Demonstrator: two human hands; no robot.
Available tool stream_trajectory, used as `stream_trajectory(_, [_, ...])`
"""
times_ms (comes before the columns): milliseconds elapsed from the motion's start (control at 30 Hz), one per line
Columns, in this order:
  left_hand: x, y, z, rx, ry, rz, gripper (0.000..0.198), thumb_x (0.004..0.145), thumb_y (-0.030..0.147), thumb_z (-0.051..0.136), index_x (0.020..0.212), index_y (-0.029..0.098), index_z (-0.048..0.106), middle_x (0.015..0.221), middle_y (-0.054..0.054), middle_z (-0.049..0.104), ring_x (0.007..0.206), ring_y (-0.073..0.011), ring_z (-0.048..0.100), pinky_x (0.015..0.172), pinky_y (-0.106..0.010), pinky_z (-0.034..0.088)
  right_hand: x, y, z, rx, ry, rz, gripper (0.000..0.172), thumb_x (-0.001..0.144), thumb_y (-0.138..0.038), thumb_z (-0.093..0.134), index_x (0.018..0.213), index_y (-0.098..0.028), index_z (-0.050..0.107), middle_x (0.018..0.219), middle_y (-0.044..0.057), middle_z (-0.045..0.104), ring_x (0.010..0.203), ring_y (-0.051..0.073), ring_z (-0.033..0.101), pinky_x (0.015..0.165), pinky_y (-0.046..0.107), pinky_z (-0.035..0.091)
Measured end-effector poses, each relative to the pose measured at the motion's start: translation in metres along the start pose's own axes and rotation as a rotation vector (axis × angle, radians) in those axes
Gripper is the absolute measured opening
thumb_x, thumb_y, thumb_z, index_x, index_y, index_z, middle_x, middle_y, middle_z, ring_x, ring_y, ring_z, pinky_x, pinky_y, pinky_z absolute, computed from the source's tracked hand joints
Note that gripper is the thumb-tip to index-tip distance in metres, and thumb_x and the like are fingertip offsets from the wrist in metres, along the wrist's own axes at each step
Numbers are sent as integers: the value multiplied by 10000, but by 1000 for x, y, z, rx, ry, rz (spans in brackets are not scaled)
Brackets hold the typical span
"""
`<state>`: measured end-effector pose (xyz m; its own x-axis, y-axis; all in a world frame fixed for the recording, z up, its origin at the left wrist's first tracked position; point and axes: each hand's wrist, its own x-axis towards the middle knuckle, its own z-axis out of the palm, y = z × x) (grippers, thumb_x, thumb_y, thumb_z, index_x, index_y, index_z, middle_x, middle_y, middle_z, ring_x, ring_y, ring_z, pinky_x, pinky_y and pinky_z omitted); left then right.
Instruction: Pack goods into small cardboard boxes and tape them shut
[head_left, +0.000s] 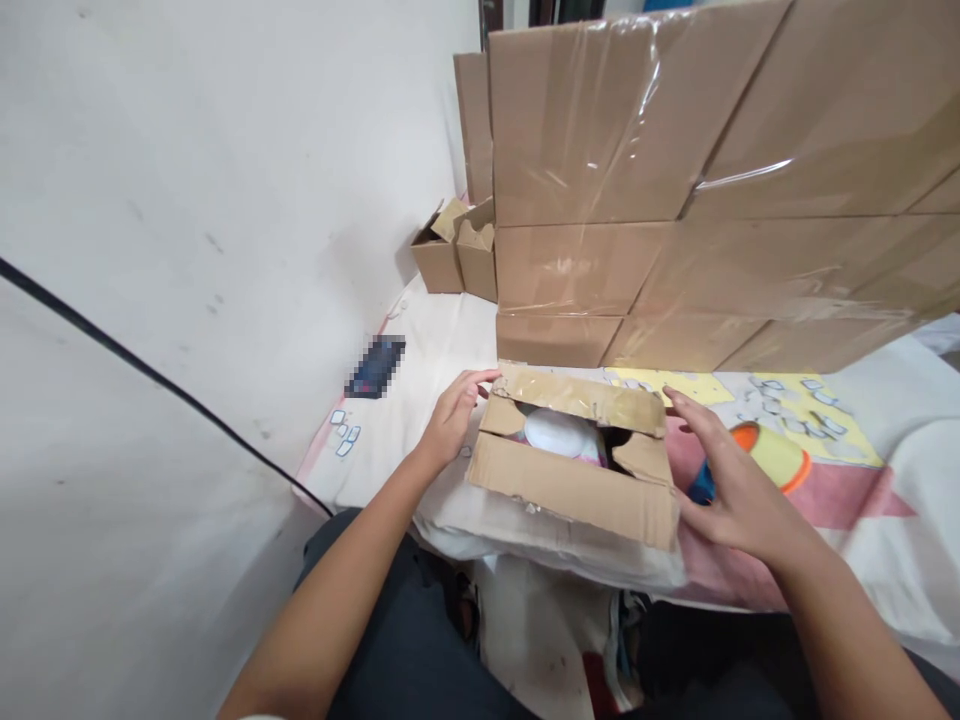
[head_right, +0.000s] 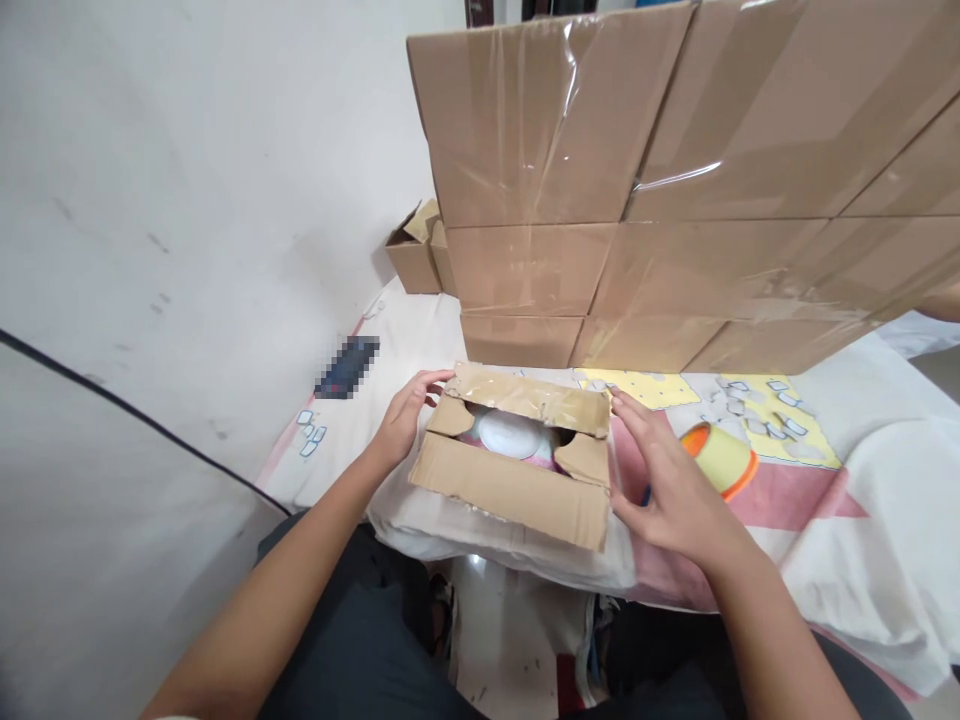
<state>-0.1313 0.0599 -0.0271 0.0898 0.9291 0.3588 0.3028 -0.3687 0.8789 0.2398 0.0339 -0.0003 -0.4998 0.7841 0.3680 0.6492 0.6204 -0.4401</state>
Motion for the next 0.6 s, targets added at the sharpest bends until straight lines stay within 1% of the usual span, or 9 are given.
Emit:
stream_trajectory(67, [1,-1,-3,-7,-34,-51,451,1028,468,365,1301,217,623,1289,-105,643,1110,-222,615,927,-353,506,0,2,1,3,-28,5,911,817,-361,649,1593,-363,171,1663,34,215,1480,388,311,1165,645,342])
stream_trajectory(200, [0,-1,-7,40,-80,-32,396,1012,413,436,1324,240,608,1327,-90,637,1194,-227,591,966,-338,480,0,5,3,-13,-64,6,814,829,-367,634,1559,-414,276,1671,0,187,1483,402,307,1158,620,364])
stream_trajectory(267, [-1,-1,-8,106,-100,-43,442,1003,395,444,1411,244,519,1285,-94,651,1087,-212,631,906,-333,495,0,6,3,-19,-70,3,779,832,-355,633,1540,-427,317,1671,-8,186,1482,405,310,1155,620,370])
stream_trajectory(333, [-3,-3,-7,213,-103,-96,554,989,379,449,1515,232,355,1247,-104,653,928,-194,654,809,-334,510,1,6,4,-16,-72,4,754,834,-345,630,1527,-425,345,1670,-9,188,1482,405,310,1153,630,369])
stream_trajectory(400, [-4,-9,-8,381,-82,-166,630,963,363,478,1543,226,272,1300,-129,609,877,-201,660,767,-353,516,1,6,4,-2,-69,8,753,828,-344,640,1523,-421,361,1666,-7,203,1478,410,317,1151,628,378])
stream_trajectory(467, [-5,-18,-15,590,-58,-241,632,923,353,530,1508,212,335,1442,-179,492,1047,-273,652,836,-408,519,1,6,4,17,-63,11,762,816,-349,656,1519,-426,373,1661,-13,219,1470,417,329,1146,619,393])
stream_trajectory(500, [-5,-23,-21,687,-48,-294,628,899,354,563,1478,198,379,1511,-203,411,1177,-329,604,893,-445,509,1,6,5,23,-62,14,765,813,-349,660,1518,-431,375,1659,-19,224,1467,420,335,1144,619,398])
stream_trajectory(567, [-4,-36,-43,812,-35,-433,600,846,332,621,1400,175,455,1599,-220,271,1368,-408,447,997,-495,464,1,7,5,26,-61,18,768,809,-352,662,1516,-440,375,1657,-29,227,1459,425,346,1142,632,396])
stream_trajectory(600, [-4,-43,-57,839,-27,-507,560,824,294,632,1350,170,486,1612,-218,249,1404,-416,404,1028,-498,444,0,7,5,25,-61,19,770,808,-358,662,1517,-441,374,1657,-32,226,1456,428,351,1142,640,391])
